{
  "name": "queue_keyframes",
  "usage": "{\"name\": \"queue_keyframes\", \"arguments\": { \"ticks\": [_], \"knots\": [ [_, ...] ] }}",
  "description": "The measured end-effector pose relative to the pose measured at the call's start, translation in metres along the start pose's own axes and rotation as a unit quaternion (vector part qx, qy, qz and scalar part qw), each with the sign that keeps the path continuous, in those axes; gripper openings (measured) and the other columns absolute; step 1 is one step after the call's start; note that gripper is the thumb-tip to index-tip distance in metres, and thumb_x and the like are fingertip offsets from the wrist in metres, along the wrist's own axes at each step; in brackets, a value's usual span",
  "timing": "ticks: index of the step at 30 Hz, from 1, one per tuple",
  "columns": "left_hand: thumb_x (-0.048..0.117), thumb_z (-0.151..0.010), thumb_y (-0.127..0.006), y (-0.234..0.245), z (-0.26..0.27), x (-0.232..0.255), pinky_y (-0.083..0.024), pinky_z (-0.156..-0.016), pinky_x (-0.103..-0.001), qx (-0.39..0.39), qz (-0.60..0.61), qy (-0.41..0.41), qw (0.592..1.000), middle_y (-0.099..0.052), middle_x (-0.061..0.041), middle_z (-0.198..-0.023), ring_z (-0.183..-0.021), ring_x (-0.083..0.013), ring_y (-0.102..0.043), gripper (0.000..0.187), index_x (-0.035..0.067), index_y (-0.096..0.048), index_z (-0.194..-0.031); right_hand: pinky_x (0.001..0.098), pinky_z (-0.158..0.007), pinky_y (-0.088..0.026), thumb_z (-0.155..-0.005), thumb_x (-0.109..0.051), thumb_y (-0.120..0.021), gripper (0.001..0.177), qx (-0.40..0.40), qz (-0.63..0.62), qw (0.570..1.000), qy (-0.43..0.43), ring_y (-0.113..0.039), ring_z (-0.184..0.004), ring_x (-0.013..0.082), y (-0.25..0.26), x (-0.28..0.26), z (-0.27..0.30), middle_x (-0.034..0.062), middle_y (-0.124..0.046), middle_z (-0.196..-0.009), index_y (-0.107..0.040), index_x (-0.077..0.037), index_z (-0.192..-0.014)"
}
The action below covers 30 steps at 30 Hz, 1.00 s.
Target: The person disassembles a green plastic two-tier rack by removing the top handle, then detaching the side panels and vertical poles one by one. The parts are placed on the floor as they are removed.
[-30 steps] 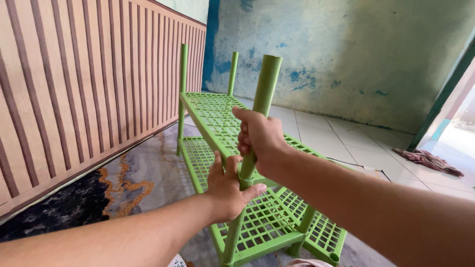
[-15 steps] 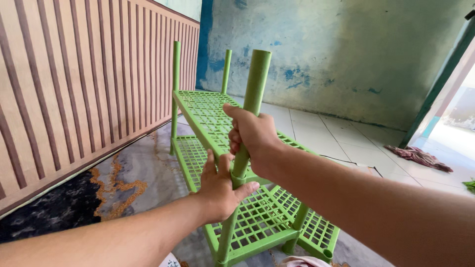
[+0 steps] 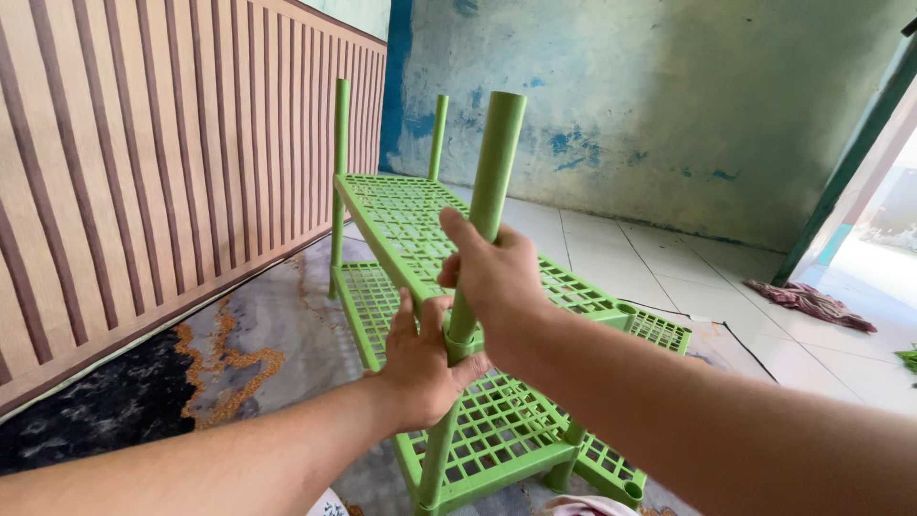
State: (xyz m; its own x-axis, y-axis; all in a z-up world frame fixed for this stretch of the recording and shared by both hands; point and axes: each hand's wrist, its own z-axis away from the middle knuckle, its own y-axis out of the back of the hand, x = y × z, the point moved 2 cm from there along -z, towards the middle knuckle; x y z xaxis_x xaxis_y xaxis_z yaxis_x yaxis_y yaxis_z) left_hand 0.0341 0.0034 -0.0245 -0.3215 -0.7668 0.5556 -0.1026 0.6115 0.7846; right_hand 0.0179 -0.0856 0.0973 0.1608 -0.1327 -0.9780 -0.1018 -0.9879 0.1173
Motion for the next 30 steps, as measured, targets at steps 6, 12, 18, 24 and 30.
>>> {"name": "queue_keyframes", "arguments": {
  "ticks": [6, 12, 18, 24, 30],
  "knots": [
    [0.064, -0.09, -0.065, 0.0, -0.001, 0.0, -0.014, -0.125, -0.056, -0.012, 0.014, 0.067, 0.998, 0.005, -0.027, -0.165, -0.154, -0.0495, 0.004, 0.095, 0.023, -0.008, -0.154, 0.0387, -0.054, -0.04, -0.088, -0.026, -0.069, 0.037, -0.125, -0.152, 0.975, -0.103, -0.039, -0.048, 0.0164, 0.001, 0.019, -0.04, -0.0005, -0.039, -0.052, -0.041, -0.015, -0.066],
    [0.062, -0.086, -0.069, -0.002, -0.002, -0.004, -0.018, -0.125, -0.054, 0.015, 0.039, 0.058, 0.997, 0.009, -0.028, -0.165, -0.154, -0.0476, -0.004, 0.092, 0.031, -0.013, -0.153, 0.0403, -0.067, -0.048, -0.089, -0.02, -0.064, 0.037, -0.278, -0.24, 0.929, -0.042, -0.043, -0.053, 0.0177, 0.04, -0.041, -0.058, -0.0008, -0.04, -0.052, -0.039, -0.018, -0.062],
    [0.062, -0.083, -0.074, 0.009, 0.005, 0.009, -0.015, -0.127, -0.053, 0.023, 0.01, 0.075, 0.997, 0.005, -0.026, -0.166, -0.153, -0.0479, -0.006, 0.094, 0.034, -0.017, -0.153, 0.0497, -0.084, -0.054, -0.097, -0.037, -0.058, 0.037, -0.195, -0.177, 0.948, -0.179, -0.059, -0.078, 0.0238, 0.055, -0.042, -0.049, 0.0067, -0.054, -0.077, -0.045, -0.013, -0.071],
    [0.036, -0.082, -0.066, 0.059, 0.008, 0.036, -0.013, -0.124, -0.059, -0.16, 0.179, 0.194, 0.951, -0.027, -0.012, -0.165, -0.155, -0.0363, -0.013, 0.058, 0.023, -0.048, -0.136, 0.0349, -0.06, -0.046, -0.092, -0.047, -0.056, 0.04, -0.221, -0.249, 0.885, -0.325, -0.051, -0.068, 0.02, 0.083, -0.003, -0.049, 0.0072, -0.053, -0.076, -0.05, -0.011, -0.076],
    [0.051, -0.095, -0.047, 0.109, 0.011, 0.073, -0.031, -0.103, -0.05, -0.168, 0.488, 0.233, 0.824, -0.058, -0.004, -0.134, -0.127, -0.0217, -0.045, 0.039, 0.022, -0.066, -0.111, 0.023, -0.046, -0.041, -0.099, -0.051, -0.059, 0.051, -0.233, -0.292, 0.874, -0.312, -0.045, -0.056, 0.01, 0.097, 0.007, -0.058, 0.0012, -0.046, -0.067, -0.054, -0.005, -0.077]
  ]
}}
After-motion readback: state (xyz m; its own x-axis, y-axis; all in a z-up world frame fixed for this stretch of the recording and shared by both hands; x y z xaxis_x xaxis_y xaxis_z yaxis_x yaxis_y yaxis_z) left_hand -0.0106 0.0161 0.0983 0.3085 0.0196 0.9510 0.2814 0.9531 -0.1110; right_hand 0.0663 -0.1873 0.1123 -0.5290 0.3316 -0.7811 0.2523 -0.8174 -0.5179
